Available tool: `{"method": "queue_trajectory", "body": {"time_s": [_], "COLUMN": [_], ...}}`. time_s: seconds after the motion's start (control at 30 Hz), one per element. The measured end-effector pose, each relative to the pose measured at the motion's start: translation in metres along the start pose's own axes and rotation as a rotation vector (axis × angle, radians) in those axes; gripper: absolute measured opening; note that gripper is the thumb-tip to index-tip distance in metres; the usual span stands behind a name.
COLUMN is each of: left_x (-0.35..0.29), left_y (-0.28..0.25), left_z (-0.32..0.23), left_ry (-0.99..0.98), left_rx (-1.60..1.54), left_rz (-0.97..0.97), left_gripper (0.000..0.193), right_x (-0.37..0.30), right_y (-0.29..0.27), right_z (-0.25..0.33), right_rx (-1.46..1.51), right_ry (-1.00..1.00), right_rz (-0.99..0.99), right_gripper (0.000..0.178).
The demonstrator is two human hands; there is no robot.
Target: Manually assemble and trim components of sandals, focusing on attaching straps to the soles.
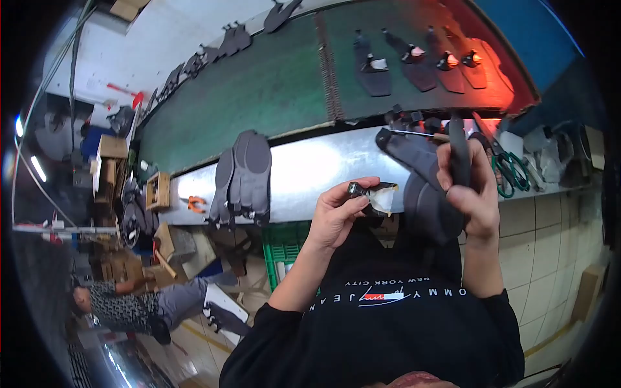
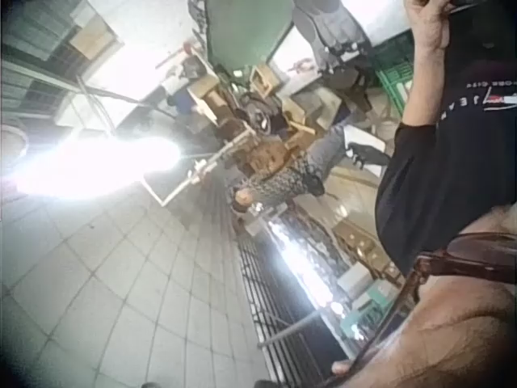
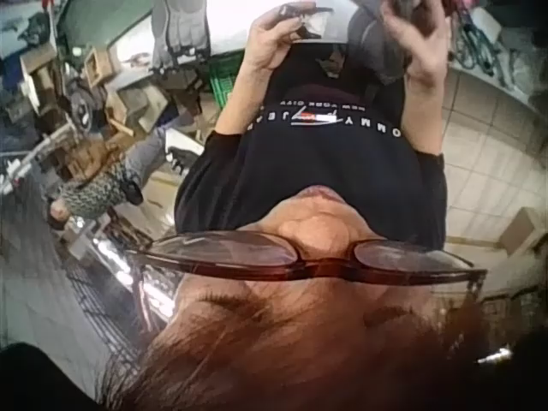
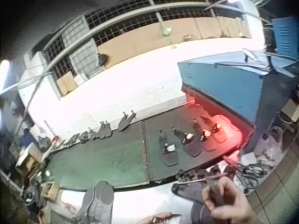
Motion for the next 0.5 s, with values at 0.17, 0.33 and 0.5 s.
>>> {"method": "queue_trajectory", "body": {"time_s": [0.17,0.33,0.5], "left_x": [-0.014,-0.021,-0.025], "left_y": [-0.01,-0.017,-0.015], "left_z": [-0.004,-0.002,-0.003], "left_ry": [0.066,0.098,0.097], "left_rx": [0.084,0.066,0.03], "left_rz": [0.009,-0.024,-0.025], "left_gripper": [0.031,0.032,0.032], "right_x": [-0.032,-0.045,-0.045], "right_y": [0.022,0.026,0.032], "right_z": [-0.016,-0.031,-0.035], "right_rx": [-0.491,-0.59,-0.58], "right_ry": [-0.006,0.031,0.113], "right_rz": [0.265,0.308,0.244], "right_gripper": [0.045,0.038,0.051]}}
Point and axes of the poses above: each hand's wrist, its own x-axis towards the middle knuckle, its own y-axis out of the palm, z = x × y, the point moved 9 cm from there along x, towards the middle knuckle, and after that the axes turned 10 degrees about -y, right-handed, at the moved point
